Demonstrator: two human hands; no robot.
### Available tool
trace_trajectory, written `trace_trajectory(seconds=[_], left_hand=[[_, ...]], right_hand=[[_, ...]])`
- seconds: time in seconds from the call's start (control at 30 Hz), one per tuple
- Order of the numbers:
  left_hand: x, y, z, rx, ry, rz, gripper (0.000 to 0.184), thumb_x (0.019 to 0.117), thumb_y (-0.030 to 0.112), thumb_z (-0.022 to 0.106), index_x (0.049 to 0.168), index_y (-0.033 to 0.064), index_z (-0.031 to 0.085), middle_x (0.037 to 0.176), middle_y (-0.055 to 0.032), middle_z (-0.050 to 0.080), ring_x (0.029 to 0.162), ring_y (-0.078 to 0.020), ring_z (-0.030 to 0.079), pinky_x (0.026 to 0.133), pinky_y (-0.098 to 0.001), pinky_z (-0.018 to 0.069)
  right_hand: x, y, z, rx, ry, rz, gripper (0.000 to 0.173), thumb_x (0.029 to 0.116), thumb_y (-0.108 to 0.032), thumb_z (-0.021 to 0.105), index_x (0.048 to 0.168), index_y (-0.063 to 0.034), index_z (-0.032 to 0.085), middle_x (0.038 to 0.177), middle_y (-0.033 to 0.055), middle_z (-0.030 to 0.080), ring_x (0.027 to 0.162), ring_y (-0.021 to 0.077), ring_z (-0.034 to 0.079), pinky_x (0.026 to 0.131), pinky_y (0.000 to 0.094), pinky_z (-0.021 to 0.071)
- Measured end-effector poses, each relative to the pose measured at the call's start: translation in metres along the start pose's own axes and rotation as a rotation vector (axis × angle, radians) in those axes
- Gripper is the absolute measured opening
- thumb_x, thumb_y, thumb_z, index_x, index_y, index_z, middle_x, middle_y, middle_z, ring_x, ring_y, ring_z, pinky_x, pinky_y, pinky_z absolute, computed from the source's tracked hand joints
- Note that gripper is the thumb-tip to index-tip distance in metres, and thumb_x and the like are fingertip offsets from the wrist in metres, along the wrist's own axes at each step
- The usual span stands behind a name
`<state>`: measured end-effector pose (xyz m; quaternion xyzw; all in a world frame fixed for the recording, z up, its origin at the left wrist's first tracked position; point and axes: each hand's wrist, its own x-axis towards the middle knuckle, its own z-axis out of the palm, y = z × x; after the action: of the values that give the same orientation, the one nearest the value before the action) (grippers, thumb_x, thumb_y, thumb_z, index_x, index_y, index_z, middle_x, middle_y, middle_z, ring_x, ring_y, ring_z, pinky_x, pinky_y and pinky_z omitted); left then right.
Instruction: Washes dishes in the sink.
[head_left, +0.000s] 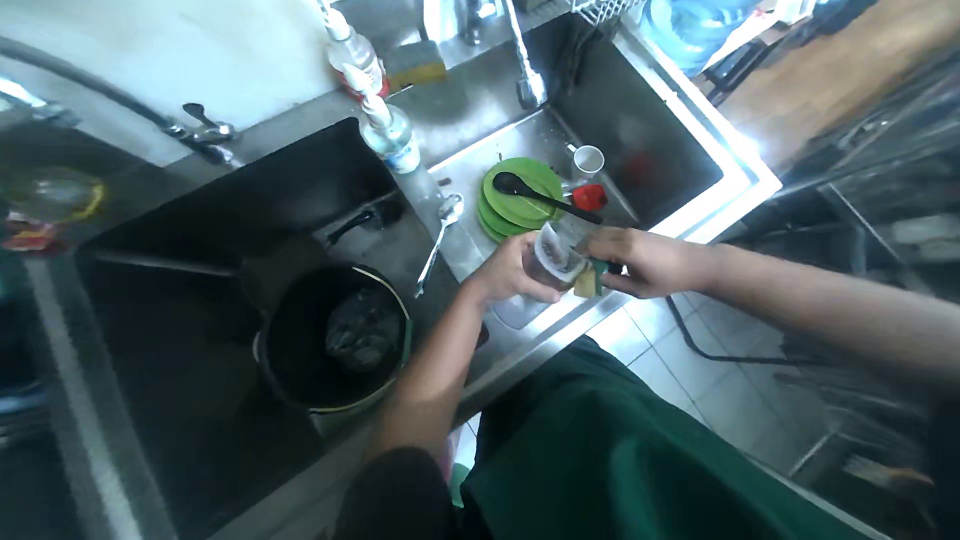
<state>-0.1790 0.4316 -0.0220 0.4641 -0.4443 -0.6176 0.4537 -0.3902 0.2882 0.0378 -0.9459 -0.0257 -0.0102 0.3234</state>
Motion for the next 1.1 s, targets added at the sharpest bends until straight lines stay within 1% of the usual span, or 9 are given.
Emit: trace_trajectory(seconds=[0.07, 0.17, 0.3, 0.43, 0.57, 0.73, 0.8, 0.97, 1.1], left_hand=[[0.009, -0.014, -0.012, -0.246, -0.200, 0.077, 0.073, 0.0596, 0.013, 0.087, 0.126, 0.0013, 0.060, 0.109, -0.0035, 0.073, 0.097, -0.0101, 0.071, 0.089, -0.0295, 0.0598], [0.024, -0.023, -0.018, -0.358, -0.297, 0.075, 0.079, 0.0638, 0.036, 0.095, 0.129, 0.0072, 0.060, 0.114, 0.0013, 0.073, 0.101, -0.0085, 0.070, 0.091, -0.0293, 0.0590], [0.022, 0.014, -0.001, 0.237, 0.064, -0.089, 0.094, 0.0690, 0.018, 0.094, 0.147, 0.0061, 0.044, 0.127, -0.0092, 0.066, 0.113, -0.0133, 0.065, 0.099, -0.0330, 0.0554], [0.040, 0.029, 0.029, 0.692, 0.360, -0.298, 0.103, 0.0611, 0.024, 0.099, 0.147, 0.0070, 0.045, 0.131, -0.0180, 0.063, 0.121, -0.0301, 0.063, 0.103, -0.0523, 0.0523], [0.048, 0.016, 0.010, 0.175, 0.113, -0.066, 0.083, 0.0558, -0.001, 0.090, 0.131, 0.0010, 0.057, 0.114, -0.0063, 0.070, 0.102, -0.0103, 0.068, 0.092, -0.0298, 0.0585], [0.069, -0.003, 0.012, -0.595, -0.474, -0.102, 0.076, 0.0611, 0.054, 0.091, 0.123, 0.0154, 0.070, 0.106, -0.0033, 0.073, 0.089, -0.0145, 0.071, 0.075, -0.0302, 0.0605], [0.075, 0.006, 0.028, -0.708, -0.442, -0.179, 0.079, 0.0540, 0.064, 0.091, 0.113, 0.0140, 0.073, 0.096, -0.0033, 0.073, 0.078, -0.0137, 0.071, 0.065, -0.0265, 0.0601], [0.064, 0.008, 0.056, -0.942, -0.193, -0.145, 0.072, 0.0667, 0.062, 0.085, 0.114, 0.0097, 0.070, 0.098, -0.0063, 0.070, 0.076, -0.0163, 0.068, 0.062, -0.0286, 0.0579], [0.069, 0.010, 0.033, -0.536, -0.128, -0.105, 0.068, 0.0700, 0.043, 0.090, 0.126, 0.0120, 0.068, 0.112, -0.0038, 0.074, 0.096, -0.0142, 0.072, 0.083, -0.0318, 0.0614]], right_hand=[[0.001, 0.005, -0.006, -0.182, 0.017, -0.166, 0.033, 0.0901, -0.014, 0.062, 0.118, 0.0030, 0.068, 0.112, 0.0174, 0.072, 0.109, 0.0322, 0.069, 0.101, 0.0433, 0.0537], [0.005, 0.014, -0.011, -0.156, 0.030, -0.137, 0.035, 0.0874, -0.017, 0.064, 0.116, 0.0038, 0.067, 0.103, 0.0160, 0.071, 0.099, 0.0295, 0.069, 0.093, 0.0421, 0.0569], [0.004, 0.032, -0.015, 0.090, 0.118, 0.059, 0.034, 0.0856, -0.013, 0.065, 0.115, 0.0043, 0.067, 0.089, 0.0101, 0.070, 0.073, 0.0139, 0.066, 0.069, 0.0310, 0.0591], [0.000, 0.044, -0.019, 0.069, 0.157, 0.111, 0.035, 0.0862, -0.015, 0.067, 0.117, 0.0030, 0.068, 0.098, 0.0129, 0.071, 0.085, 0.0201, 0.070, 0.079, 0.0369, 0.0599], [-0.003, 0.059, -0.040, -0.136, 0.062, -0.241, 0.030, 0.0903, -0.018, 0.064, 0.112, 0.0022, 0.069, 0.104, 0.0148, 0.072, 0.102, 0.0306, 0.069, 0.097, 0.0457, 0.0547], [0.001, 0.102, -0.074, -0.362, 0.058, -0.679, 0.027, 0.1030, -0.005, 0.049, 0.113, -0.0066, 0.074, 0.122, 0.0100, 0.073, 0.123, 0.0280, 0.065, 0.110, 0.0444, 0.0470], [0.011, 0.120, -0.085, -0.355, 0.075, -0.780, 0.030, 0.1040, -0.008, 0.047, 0.116, -0.0070, 0.074, 0.126, 0.0101, 0.072, 0.127, 0.0270, 0.063, 0.113, 0.0438, 0.0429], [0.024, 0.140, -0.093, -0.214, 0.102, -0.839, 0.030, 0.1044, -0.006, 0.047, 0.115, -0.0061, 0.075, 0.125, 0.0099, 0.073, 0.128, 0.0258, 0.063, 0.116, 0.0392, 0.0419], [0.015, 0.146, -0.096, 0.068, -0.100, -0.620, 0.032, 0.0827, 0.008, 0.065, 0.110, -0.0052, 0.077, 0.121, 0.0110, 0.073, 0.120, 0.0299, 0.066, 0.111, 0.0458, 0.0483]])
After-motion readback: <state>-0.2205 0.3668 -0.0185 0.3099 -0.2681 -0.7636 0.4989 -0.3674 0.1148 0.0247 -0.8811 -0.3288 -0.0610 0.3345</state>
